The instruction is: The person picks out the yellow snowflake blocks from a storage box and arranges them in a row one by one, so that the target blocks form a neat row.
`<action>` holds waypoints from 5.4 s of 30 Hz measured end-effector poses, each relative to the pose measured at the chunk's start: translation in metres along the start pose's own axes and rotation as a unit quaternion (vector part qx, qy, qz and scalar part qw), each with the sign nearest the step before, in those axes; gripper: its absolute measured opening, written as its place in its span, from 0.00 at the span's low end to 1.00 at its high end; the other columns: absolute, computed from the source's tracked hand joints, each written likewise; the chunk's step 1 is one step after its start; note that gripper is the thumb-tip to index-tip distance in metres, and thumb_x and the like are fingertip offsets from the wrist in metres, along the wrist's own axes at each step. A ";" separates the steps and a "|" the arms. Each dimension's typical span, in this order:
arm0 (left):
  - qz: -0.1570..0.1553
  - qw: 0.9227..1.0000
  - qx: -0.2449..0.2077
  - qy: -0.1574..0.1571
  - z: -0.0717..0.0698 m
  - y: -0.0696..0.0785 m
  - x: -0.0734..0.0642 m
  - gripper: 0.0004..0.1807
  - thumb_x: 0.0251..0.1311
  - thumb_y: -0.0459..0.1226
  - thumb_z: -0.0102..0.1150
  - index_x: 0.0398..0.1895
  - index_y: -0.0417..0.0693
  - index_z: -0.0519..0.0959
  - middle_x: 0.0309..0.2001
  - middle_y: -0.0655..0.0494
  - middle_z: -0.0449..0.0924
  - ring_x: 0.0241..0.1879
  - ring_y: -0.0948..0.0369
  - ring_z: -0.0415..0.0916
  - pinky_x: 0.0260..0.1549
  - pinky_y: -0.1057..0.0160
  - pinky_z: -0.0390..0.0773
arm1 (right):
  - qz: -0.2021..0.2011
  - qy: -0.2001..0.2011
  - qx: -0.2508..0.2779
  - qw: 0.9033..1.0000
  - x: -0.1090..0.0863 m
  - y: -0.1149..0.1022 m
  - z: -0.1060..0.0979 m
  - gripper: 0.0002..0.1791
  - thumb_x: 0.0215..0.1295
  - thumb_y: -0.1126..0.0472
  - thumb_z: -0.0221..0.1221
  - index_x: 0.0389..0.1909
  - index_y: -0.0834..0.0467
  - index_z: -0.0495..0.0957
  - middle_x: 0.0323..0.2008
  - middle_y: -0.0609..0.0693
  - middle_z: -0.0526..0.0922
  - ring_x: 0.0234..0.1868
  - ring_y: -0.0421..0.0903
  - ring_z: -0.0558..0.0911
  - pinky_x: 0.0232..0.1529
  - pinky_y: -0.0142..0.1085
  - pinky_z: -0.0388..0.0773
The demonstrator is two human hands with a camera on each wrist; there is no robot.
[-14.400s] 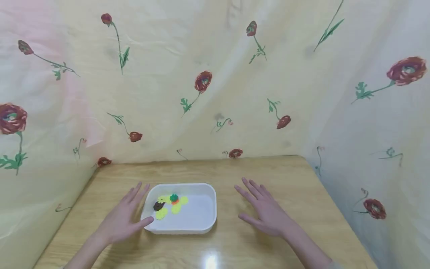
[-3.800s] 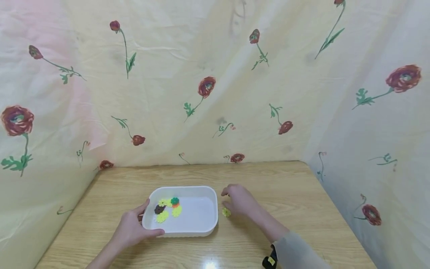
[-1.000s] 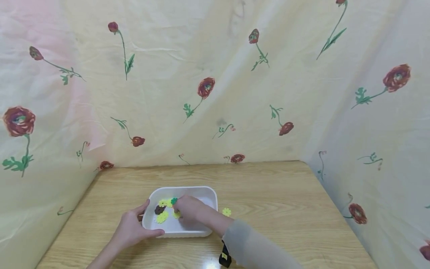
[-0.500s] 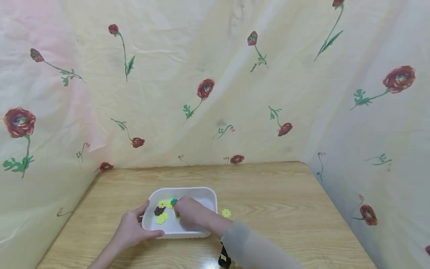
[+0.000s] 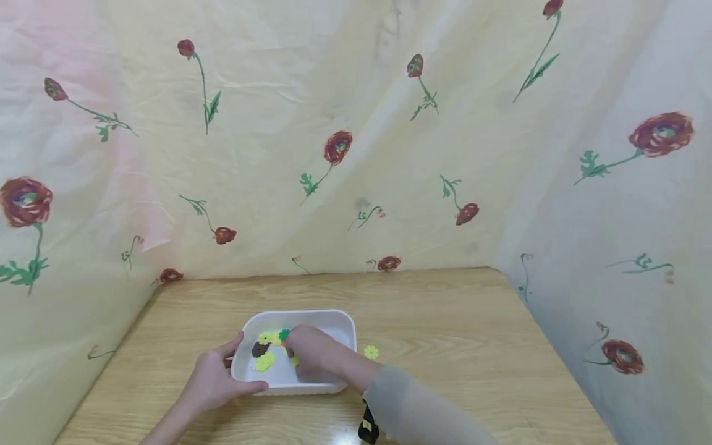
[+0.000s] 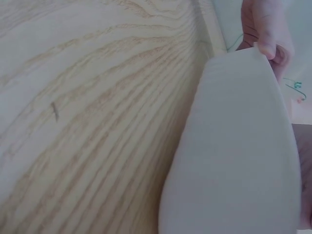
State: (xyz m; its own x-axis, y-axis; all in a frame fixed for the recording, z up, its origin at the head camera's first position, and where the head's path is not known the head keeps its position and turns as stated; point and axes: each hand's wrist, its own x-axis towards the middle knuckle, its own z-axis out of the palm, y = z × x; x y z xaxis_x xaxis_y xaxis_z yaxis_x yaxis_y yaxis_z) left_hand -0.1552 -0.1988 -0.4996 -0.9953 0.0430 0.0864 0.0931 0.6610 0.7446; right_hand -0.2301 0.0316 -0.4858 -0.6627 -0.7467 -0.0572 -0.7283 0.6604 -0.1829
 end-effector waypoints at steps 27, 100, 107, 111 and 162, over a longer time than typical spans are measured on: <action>-0.012 1.000 0.014 -0.006 0.001 0.000 0.001 0.71 0.26 0.57 0.93 0.74 0.27 0.68 0.69 0.32 0.77 0.51 0.55 0.87 0.47 0.60 0.87 | 0.017 0.097 0.064 0.993 -0.044 0.025 -0.055 0.13 0.57 0.63 0.75 0.44 0.60 0.89 0.42 0.50 0.90 0.40 0.42 0.85 0.41 0.30 0.82; -0.010 1.000 0.019 0.000 0.000 0.004 0.000 0.71 0.27 0.57 0.93 0.74 0.28 0.68 0.66 0.31 0.80 0.48 0.54 0.88 0.44 0.59 0.88 | 0.087 0.185 0.057 0.977 -0.128 0.103 -0.053 0.11 0.52 0.69 0.72 0.39 0.63 0.89 0.34 0.51 0.87 0.33 0.43 0.82 0.35 0.29 0.79; -0.002 1.000 0.026 0.003 0.000 0.003 0.000 0.71 0.27 0.57 0.92 0.73 0.27 0.69 0.66 0.31 0.80 0.49 0.53 0.89 0.45 0.58 0.89 | 0.092 0.183 0.065 0.977 -0.132 0.104 -0.050 0.11 0.53 0.69 0.73 0.39 0.64 0.88 0.33 0.50 0.86 0.33 0.43 0.81 0.33 0.28 0.78; -0.003 1.000 0.024 0.002 0.001 0.002 0.000 0.71 0.27 0.58 0.92 0.74 0.27 0.68 0.66 0.31 0.80 0.49 0.53 0.89 0.45 0.59 0.88 | 0.104 0.176 0.071 0.976 -0.134 0.108 -0.045 0.11 0.52 0.69 0.73 0.39 0.64 0.88 0.32 0.51 0.86 0.32 0.41 0.80 0.33 0.28 0.78; -0.025 0.999 0.020 -0.005 0.000 0.005 -0.002 0.71 0.26 0.57 0.93 0.75 0.29 0.68 0.69 0.33 0.78 0.51 0.56 0.85 0.45 0.66 0.84 | 0.122 0.157 0.086 0.976 -0.144 0.122 0.000 0.10 0.48 0.69 0.71 0.34 0.60 0.88 0.27 0.46 0.82 0.29 0.37 0.76 0.31 0.28 0.75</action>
State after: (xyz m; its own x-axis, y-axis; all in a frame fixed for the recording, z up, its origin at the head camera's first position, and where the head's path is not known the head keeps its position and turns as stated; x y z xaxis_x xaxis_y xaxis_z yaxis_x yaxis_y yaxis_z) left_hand -0.1529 -0.1954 -0.4964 -0.9990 0.0165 0.0416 0.0415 0.6924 0.7203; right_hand -0.2231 0.2195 -0.4996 -0.8532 -0.4895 0.1798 -0.5199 0.7719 -0.3658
